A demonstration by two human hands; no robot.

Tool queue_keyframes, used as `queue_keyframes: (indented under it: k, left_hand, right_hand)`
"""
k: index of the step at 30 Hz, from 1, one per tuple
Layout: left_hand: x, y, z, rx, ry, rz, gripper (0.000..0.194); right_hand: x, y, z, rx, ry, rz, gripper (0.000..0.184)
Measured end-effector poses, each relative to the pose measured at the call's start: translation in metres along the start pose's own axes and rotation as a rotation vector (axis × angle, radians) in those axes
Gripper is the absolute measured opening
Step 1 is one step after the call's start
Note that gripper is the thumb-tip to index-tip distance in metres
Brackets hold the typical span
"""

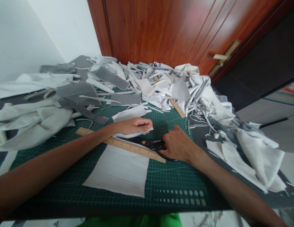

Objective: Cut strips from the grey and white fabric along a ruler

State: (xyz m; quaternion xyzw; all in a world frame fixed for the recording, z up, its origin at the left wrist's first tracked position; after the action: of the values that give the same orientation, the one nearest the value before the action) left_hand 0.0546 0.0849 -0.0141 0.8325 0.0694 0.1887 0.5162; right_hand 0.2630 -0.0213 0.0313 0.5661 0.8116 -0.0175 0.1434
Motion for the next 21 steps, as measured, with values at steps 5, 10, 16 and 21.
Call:
queue_keyframes:
  k: [5, 10, 16, 21]
  left_hand:
    - [-0.001, 0.001, -0.005, -0.005, 0.019, -0.005, 0.054]
    - [-0.002, -0.004, -0.010, -0.095, 0.080, 0.011, 0.052]
    - [-0.003, -0.014, -0.009, -0.301, 0.139, 0.003, 0.046]
    - [-0.002, -0.012, -0.007, -0.365, 0.195, 0.012, 0.046]
  right_hand:
    - [0.004, -0.012, -0.004, -0.031, 0.009, -0.009, 0.052]
    - [0.008, -0.020, -0.007, -0.050, 0.024, -0.009, 0.051]
    - [0.008, -0.022, -0.004, -0.065, 0.075, 0.003, 0.046]
    - [0.008, -0.021, 0.000, -0.090, 0.129, 0.005, 0.042]
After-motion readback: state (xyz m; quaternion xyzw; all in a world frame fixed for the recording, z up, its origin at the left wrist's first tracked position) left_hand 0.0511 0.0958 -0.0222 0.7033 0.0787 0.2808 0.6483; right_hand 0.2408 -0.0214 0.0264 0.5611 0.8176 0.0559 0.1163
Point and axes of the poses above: each hand's wrist, its own x-axis towards the middle knuckle, its own z-axis out of the palm, y = z × x, the point moved 1 cm from there along x, towards the middle knuckle, and after that the axes turned 8 degrees about z, right-handed, at the moved point
